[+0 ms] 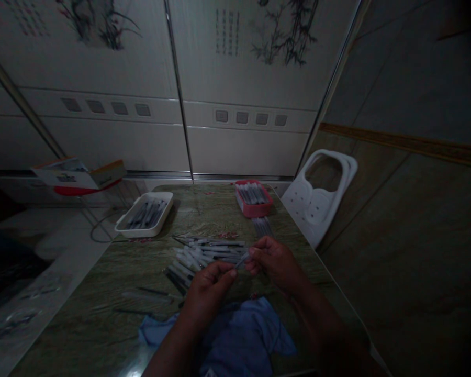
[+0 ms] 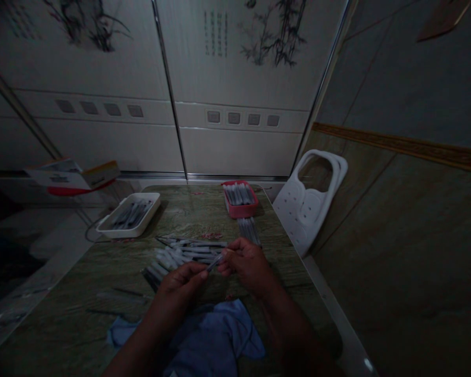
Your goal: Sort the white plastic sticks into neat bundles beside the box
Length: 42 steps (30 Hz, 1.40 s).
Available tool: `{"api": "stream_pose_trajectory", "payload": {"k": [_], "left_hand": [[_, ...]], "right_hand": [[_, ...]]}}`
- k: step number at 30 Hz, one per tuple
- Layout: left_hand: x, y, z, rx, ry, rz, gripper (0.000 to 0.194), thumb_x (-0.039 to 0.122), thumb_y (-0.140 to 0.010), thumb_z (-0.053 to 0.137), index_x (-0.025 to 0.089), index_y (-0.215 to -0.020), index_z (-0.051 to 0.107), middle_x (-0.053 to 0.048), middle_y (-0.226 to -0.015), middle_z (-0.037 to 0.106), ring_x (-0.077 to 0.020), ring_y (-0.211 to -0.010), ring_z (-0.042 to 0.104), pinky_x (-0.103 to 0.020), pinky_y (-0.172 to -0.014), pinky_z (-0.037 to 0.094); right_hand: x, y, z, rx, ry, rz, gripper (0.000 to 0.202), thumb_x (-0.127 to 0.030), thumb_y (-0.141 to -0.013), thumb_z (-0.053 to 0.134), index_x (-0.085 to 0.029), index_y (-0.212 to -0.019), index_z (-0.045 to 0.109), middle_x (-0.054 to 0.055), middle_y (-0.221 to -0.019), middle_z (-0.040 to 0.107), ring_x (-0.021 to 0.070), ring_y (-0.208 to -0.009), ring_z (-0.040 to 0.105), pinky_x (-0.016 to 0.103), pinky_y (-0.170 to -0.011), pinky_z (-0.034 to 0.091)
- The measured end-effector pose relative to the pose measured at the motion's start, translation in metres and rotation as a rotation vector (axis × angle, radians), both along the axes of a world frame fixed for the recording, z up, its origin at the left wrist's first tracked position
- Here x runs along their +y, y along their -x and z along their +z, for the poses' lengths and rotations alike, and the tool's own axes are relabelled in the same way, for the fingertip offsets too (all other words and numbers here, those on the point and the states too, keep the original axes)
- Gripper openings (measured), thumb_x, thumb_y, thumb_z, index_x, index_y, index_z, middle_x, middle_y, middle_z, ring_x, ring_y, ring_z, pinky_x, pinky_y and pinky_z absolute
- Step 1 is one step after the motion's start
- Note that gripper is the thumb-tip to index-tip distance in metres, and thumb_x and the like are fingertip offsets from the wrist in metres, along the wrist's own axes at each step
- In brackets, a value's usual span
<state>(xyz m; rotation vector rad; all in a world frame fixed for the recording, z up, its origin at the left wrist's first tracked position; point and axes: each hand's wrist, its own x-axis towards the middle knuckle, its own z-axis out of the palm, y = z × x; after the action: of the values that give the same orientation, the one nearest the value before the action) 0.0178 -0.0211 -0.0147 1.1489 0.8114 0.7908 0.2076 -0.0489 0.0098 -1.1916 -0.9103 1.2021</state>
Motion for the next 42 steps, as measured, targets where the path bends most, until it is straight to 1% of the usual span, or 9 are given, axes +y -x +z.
{"api": "stream_pose_trajectory", "payload": {"k": [7,11,16,21,24,29,33,35,42], "left_hand": [[-0.003,-0.006,0.006,-0.004,0.001,0.035,0.027,0.042,-0.081,0.073,0.017,-0.091,0.072,-0.005,-0.083,0.072,-0.0186,-0.077,0.064,-0.028,-0.073,0.048],[-0.001,-0.013,0.009,-0.072,0.012,0.073,0.031,0.044,-0.082,0.072,0.018,-0.099,0.07,-0.007,-0.095,0.074,-0.0212,-0.088,0.067,-0.031,-0.081,0.051],[-0.004,-0.013,0.014,-0.191,0.137,0.199,0.043,0.047,-0.079,0.075,0.019,-0.109,0.067,-0.006,-0.09,0.072,-0.0177,-0.073,0.067,-0.028,-0.067,0.051],[-0.007,-0.01,0.012,-0.254,0.195,0.179,0.047,0.049,-0.077,0.076,0.022,-0.115,0.067,-0.004,-0.088,0.071,-0.0169,-0.071,0.066,-0.026,-0.061,0.049],[-0.006,-0.01,0.011,-0.192,0.147,0.217,0.053,0.054,-0.074,0.077,0.023,-0.117,0.069,-0.006,-0.094,0.073,-0.0198,-0.077,0.068,-0.029,-0.066,0.051],[0.001,-0.005,0.011,-0.086,0.004,0.291,0.057,0.057,-0.074,0.076,0.023,-0.119,0.068,-0.009,-0.114,0.072,-0.0253,-0.1,0.067,-0.033,-0.083,0.051],[0.003,-0.003,0.017,-0.028,-0.052,0.359,0.049,0.056,-0.077,0.074,0.024,-0.115,0.07,-0.008,-0.125,0.068,-0.0273,-0.121,0.058,-0.034,-0.098,0.043],[0.002,-0.002,0.021,0.012,-0.052,0.366,0.048,0.056,-0.078,0.072,0.025,-0.114,0.07,-0.007,-0.125,0.069,-0.0283,-0.124,0.055,-0.035,-0.1,0.041],[0.003,-0.001,0.023,0.054,-0.079,0.378,0.048,0.058,-0.078,0.07,0.024,-0.112,0.072,-0.008,-0.123,0.069,-0.0298,-0.124,0.055,-0.037,-0.102,0.039]], "right_hand": [[0.002,0.003,0.0,0.035,-0.004,-0.022,0.038,-0.047,-0.076,0.079,-0.019,-0.086,0.056,0.001,-0.068,0.071,0.0146,-0.058,0.067,0.026,-0.056,0.054],[0.003,0.019,-0.001,0.106,0.003,-0.068,0.042,-0.05,-0.078,0.076,-0.02,-0.102,0.058,0.002,-0.082,0.073,0.0137,-0.064,0.067,0.026,-0.06,0.054],[-0.004,0.036,0.001,-0.148,0.096,0.149,0.027,-0.045,-0.086,0.067,-0.019,-0.09,0.064,-0.002,-0.065,0.066,0.0097,-0.049,0.055,0.02,-0.047,0.04],[-0.011,0.055,0.001,-0.102,-0.033,0.278,0.019,-0.036,-0.085,0.067,-0.018,-0.082,0.068,-0.001,-0.077,0.066,0.0131,-0.068,0.062,0.023,-0.063,0.048],[-0.009,0.06,0.0,-0.073,-0.038,0.28,0.019,-0.036,-0.086,0.064,-0.018,-0.081,0.065,-0.001,-0.074,0.066,0.0134,-0.065,0.061,0.024,-0.062,0.048],[0.002,0.016,0.004,-0.322,0.116,0.044,0.013,-0.035,-0.085,0.061,-0.021,-0.086,0.062,-0.004,-0.058,0.064,0.0109,-0.043,0.05,0.021,-0.046,0.036],[0.011,-0.052,-0.009,-0.693,0.081,-0.353,0.014,-0.033,-0.083,0.059,-0.02,-0.083,0.063,0.001,-0.068,0.068,0.0165,-0.06,0.062,0.025,-0.054,0.041],[0.012,-0.079,-0.024,-0.888,0.129,-0.471,0.016,-0.033,-0.083,0.058,-0.019,-0.087,0.066,0.005,-0.081,0.072,0.0199,-0.076,0.067,0.026,-0.062,0.044],[0.015,-0.107,-0.06,-1.146,0.231,-0.489,0.02,-0.027,-0.086,0.056,-0.02,-0.096,0.072,0.01,-0.092,0.075,0.0231,-0.087,0.068,0.03,-0.074,0.046]]}}
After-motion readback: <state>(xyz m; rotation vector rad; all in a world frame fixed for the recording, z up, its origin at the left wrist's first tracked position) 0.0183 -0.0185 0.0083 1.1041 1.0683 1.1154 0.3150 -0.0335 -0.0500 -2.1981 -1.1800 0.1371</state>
